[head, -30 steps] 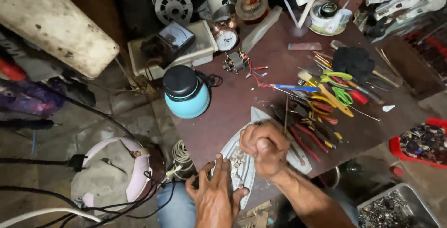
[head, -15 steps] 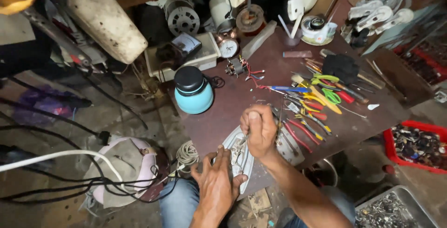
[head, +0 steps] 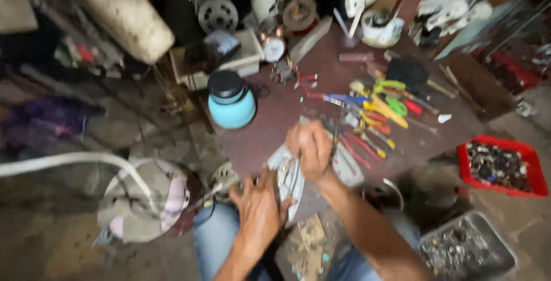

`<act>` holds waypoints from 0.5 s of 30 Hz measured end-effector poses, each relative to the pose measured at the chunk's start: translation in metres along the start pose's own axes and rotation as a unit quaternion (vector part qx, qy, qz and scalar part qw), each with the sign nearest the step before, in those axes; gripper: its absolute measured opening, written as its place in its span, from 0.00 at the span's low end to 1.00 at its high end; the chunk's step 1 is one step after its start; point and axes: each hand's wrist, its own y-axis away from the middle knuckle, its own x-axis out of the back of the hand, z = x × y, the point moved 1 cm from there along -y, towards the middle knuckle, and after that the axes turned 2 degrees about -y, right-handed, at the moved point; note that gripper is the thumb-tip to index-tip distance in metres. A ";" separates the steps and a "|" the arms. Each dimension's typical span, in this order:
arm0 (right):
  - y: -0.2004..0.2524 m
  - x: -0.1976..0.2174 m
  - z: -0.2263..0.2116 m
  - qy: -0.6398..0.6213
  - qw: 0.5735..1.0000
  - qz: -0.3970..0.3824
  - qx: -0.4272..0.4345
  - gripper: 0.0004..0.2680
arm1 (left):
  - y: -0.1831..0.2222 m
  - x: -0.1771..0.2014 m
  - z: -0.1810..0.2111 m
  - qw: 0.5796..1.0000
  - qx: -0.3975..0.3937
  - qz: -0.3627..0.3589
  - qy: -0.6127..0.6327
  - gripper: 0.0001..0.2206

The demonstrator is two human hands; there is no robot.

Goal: Reassembling the internal components and casing of an electric iron on a workbench using hand tools.

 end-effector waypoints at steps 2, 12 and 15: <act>0.013 0.012 0.004 0.055 0.997 0.029 -0.034 0.06 | 0.005 0.017 0.005 0.997 0.031 -0.054 0.048 0.35; 0.015 0.029 -0.043 0.262 0.940 -0.058 -0.211 0.24 | -0.002 0.040 0.008 0.978 0.073 -0.117 0.158 0.36; 0.020 0.031 -0.046 0.259 0.944 -0.024 -0.202 0.23 | 0.000 0.050 0.004 0.959 0.100 -0.112 0.239 0.35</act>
